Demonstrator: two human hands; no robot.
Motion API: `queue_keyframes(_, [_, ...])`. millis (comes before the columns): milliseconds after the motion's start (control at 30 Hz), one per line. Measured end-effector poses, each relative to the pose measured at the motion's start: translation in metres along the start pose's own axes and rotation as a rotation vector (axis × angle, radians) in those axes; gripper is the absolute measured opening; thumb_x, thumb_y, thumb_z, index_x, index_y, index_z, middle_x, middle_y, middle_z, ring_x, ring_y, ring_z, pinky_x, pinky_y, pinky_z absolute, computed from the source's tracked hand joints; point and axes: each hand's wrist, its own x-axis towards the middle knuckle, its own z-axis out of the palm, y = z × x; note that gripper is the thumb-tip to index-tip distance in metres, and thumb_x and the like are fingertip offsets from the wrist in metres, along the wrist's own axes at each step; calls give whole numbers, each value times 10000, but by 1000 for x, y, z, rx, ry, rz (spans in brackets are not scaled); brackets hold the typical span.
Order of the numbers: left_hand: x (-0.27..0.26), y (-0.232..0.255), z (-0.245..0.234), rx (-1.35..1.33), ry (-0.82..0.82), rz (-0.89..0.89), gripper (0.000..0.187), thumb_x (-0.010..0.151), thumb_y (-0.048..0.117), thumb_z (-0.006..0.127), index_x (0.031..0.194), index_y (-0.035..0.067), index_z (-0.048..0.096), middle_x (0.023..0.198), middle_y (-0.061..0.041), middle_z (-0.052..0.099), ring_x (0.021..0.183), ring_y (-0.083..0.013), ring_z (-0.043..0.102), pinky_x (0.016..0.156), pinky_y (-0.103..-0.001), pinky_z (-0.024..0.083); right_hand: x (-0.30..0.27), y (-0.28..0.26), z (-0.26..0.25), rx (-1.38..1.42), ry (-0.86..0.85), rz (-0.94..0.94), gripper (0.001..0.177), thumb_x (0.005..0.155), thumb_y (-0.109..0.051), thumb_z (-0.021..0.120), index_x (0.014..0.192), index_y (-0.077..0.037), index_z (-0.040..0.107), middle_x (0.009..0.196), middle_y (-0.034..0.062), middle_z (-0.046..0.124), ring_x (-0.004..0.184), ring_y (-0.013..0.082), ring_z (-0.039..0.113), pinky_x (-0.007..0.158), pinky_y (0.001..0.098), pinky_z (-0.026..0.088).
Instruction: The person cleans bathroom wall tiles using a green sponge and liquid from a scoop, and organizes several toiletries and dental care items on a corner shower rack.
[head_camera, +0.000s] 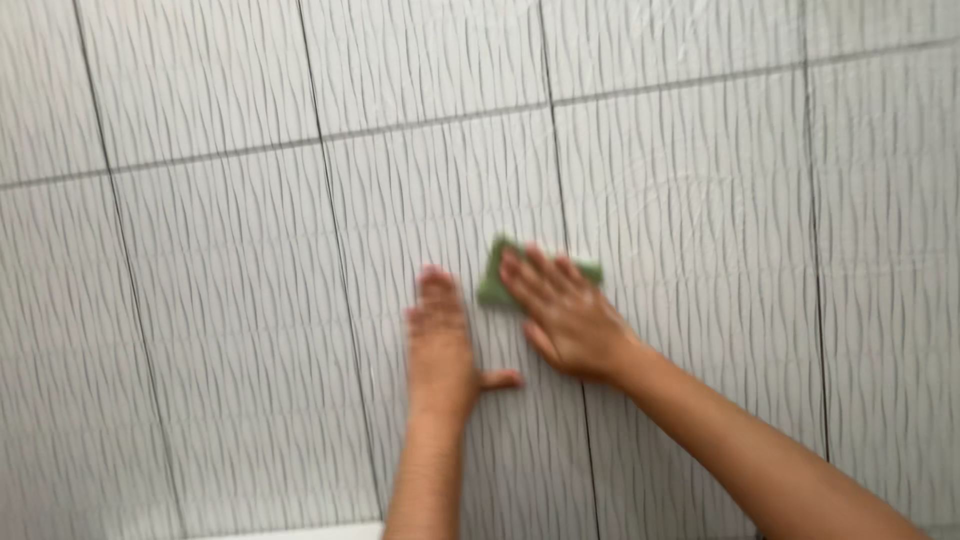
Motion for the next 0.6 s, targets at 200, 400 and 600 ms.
queue_keyframes(200, [-29,-54,-13,96,-24,-109,1664,402,684,908,1581,20,-60,1680,-186,-100,1573,-301,-23,1259,-462,138,-48,71,-31,-180,-258,184,648,963,-171,330,1598,-219,207,1692,55,42,1540,253,-66,1229,474,-63])
queue_keyframes(400, [-26,-56,-6,41,-5,-92,1630,404,630,933,1582,26,-17,1683,-191,-50,1565,-303,30,1244,-441,179,110,111,-60,97,144,419,783,1041,-427,348,1671,-153,-28,1733,101,-134,1576,239,-181,1251,451,-143])
queue_keyframes(600, [-27,-75,-8,87,141,-21,1530,463,594,925,1591,43,51,1693,-115,44,1543,-239,106,1234,-446,171,98,-32,23,-73,113,-83,691,1021,-331,375,1607,-89,102,1701,57,19,1551,209,-118,1258,463,-16])
